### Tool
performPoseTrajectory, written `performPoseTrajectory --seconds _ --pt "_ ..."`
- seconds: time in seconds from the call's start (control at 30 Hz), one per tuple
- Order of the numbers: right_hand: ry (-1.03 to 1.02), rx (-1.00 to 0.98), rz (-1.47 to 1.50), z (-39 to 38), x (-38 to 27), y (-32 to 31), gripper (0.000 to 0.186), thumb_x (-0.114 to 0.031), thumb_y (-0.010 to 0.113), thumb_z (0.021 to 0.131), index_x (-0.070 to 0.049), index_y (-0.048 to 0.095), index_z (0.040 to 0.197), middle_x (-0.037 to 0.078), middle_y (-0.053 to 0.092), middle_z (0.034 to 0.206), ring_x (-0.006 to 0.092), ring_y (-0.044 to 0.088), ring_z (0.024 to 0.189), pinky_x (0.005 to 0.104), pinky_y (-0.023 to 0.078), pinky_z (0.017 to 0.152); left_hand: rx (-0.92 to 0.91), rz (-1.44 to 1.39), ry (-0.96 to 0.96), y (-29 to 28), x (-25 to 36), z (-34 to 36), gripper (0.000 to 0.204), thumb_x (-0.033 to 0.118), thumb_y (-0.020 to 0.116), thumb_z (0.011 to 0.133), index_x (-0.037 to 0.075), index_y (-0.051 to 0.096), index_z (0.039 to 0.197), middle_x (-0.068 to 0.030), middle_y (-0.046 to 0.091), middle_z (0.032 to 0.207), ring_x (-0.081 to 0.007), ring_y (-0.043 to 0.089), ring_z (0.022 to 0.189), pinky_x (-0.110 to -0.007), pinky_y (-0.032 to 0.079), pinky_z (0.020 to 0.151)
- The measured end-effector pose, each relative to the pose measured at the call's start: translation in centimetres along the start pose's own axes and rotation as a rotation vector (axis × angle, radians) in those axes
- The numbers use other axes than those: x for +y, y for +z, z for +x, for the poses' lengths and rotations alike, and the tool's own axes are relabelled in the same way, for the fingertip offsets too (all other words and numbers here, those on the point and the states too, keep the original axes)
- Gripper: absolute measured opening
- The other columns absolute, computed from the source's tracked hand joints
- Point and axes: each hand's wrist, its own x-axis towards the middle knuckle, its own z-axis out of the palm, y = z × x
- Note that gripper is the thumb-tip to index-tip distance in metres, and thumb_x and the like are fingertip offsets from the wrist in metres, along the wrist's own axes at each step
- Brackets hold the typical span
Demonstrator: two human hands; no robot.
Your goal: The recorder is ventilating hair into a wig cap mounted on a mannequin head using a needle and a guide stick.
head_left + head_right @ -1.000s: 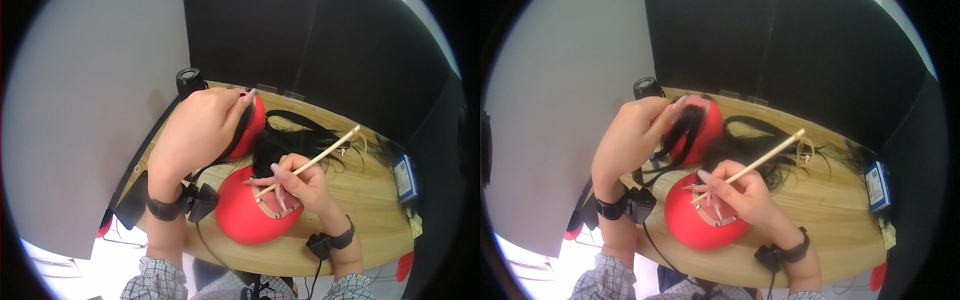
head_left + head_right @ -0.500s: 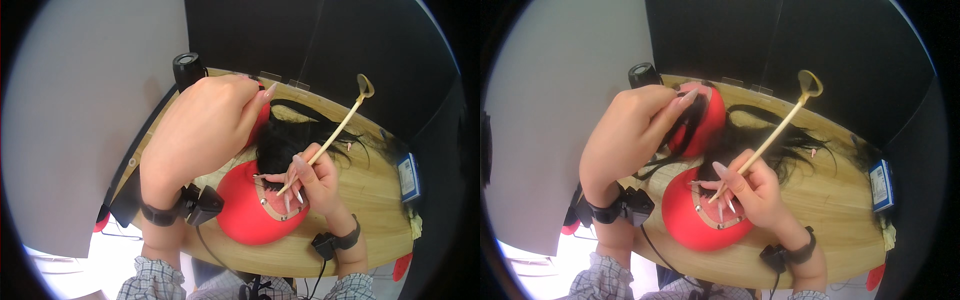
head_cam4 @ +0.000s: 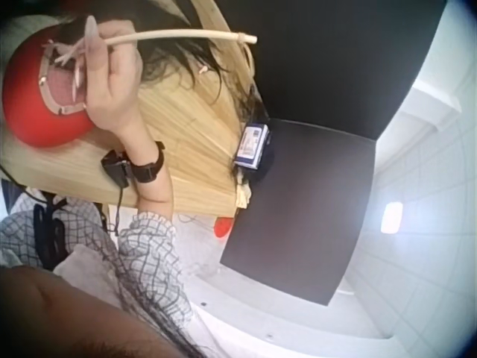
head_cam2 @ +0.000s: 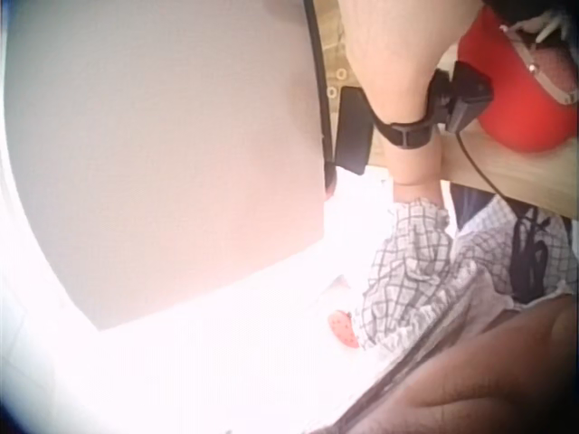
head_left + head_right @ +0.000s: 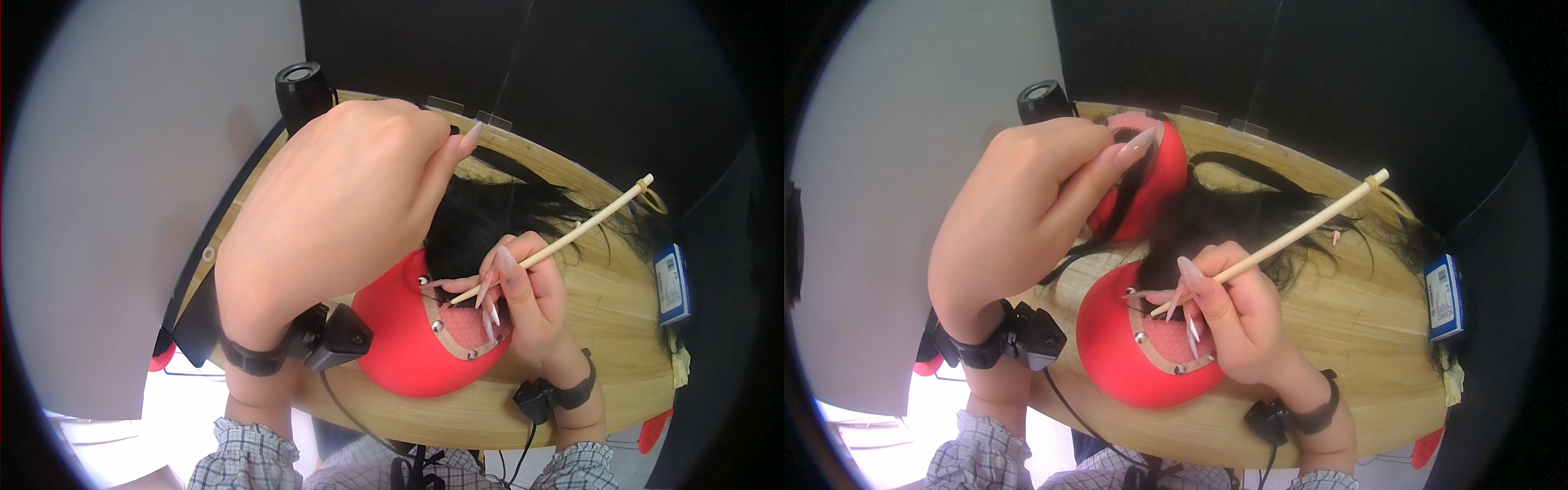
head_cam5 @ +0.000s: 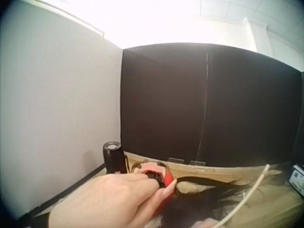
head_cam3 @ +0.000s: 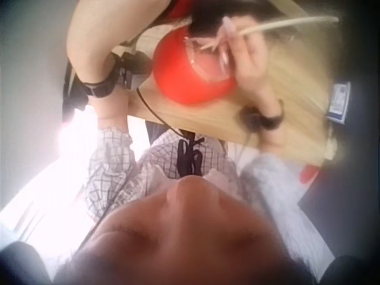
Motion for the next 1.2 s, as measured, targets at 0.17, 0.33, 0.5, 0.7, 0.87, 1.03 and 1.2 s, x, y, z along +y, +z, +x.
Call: performPoseTrajectory --seconds 0.17,0.33,0.5,0.7,0.87,1.03,1.2 --pt "-0.075 -0.014 -0.098 0.1 0.0 0.2 0.017 -0.011 0.04 0.099 0.002 0.049 0.092 0.003 0.047 0.071 0.004 0.046 0.058 0.0318 0.055 0.079 0.016 -0.028 0.041 0.5 -0.1 0.0 0.021 0.013 0.057 0.089 -0.004 0.058 0.078 -0.0158 0.048 0.06 -0.0322 0.047 0.052 -0.036 0.039 0.05" --pt "0.056 -0.064 0.018 -0.1 -0.4 -0.6 0.016 -0.011 0.043 0.099 0.002 0.052 0.093 0.004 0.052 0.074 0.005 0.052 0.063 0.0301 0.055 0.079 0.013 -0.022 0.055 0.3 -0.1 0.0 0.021 0.012 0.057 0.089 -0.004 0.058 0.076 -0.0158 0.047 0.06 -0.0321 0.045 0.051 -0.037 0.039 0.05" --pt "-0.009 -0.031 0.061 0.1 0.0 -0.1 0.016 -0.012 0.047 0.098 0.002 0.054 0.095 0.003 0.054 0.07 0.0059 0.055 0.063 0.0274 0.053 0.078 0.001 -0.039 0.041 0.6 -0.2 0.0 0.022 0.013 0.056 0.09 -0.004 0.057 0.076 -0.0161 0.047 0.06 -0.0318 0.046 0.051 -0.036 0.039 0.05" --pt "0.043 -0.06 -0.178 -0.3 -0.8 -0.2 0.017 -0.01 0.047 0.096 0.003 0.056 0.094 0.004 0.055 0.075 0.0058 0.054 0.065 0.0306 0.053 0.081 -0.029 0.014 0.044 0.5 0.0 0.0 0.022 0.014 0.056 0.09 -0.003 0.058 0.075 -0.0167 0.048 0.061 -0.0321 0.047 0.053 -0.037 0.039 0.051" --pt "-0.062 -0.05 0.005 -0.3 0.1 -0.2 0.016 -0.007 0.039 0.096 0.004 0.05 0.091 0.007 0.051 0.074 0.0065 0.048 0.063 0.037 0.054 0.082 -0.054 0.022 0.04 0.9 -0.1 0.1 0.023 0.014 0.056 0.089 -0.003 0.058 0.074 -0.0172 0.048 0.061 -0.0326 0.048 0.053 -0.037 0.04 0.051" --pt "-0.111 -0.037 -0.002 -0.1 0.2 0.2 0.015 -0.006 0.037 0.095 0.004 0.047 0.09 0.007 0.05 0.073 0.0077 0.047 0.062 0.0375 0.053 0.083 -0.064 0.021 0.021 0.5 0.1 0.1 0.023 0.013 0.056 0.089 -0.003 0.057 0.074 -0.0173 0.048 0.061 -0.0328 0.048 0.053 -0.037 0.04 0.051" --pt "-0.099 -0.051 -0.142 -0.4 0.2 0.0 0.014 -0.005 0.038 0.094 0.004 0.049 0.09 0.008 0.053 0.074 0.0088 0.048 0.064 0.0273 0.05 0.069 -0.073 0.004 0.023 0.5 0.1 0.1 0.024 0.013 0.056 0.089 -0.004 0.055 0.072 -0.0173 0.048 0.06 -0.033 0.047 0.053 -0.037 0.039 0.051"
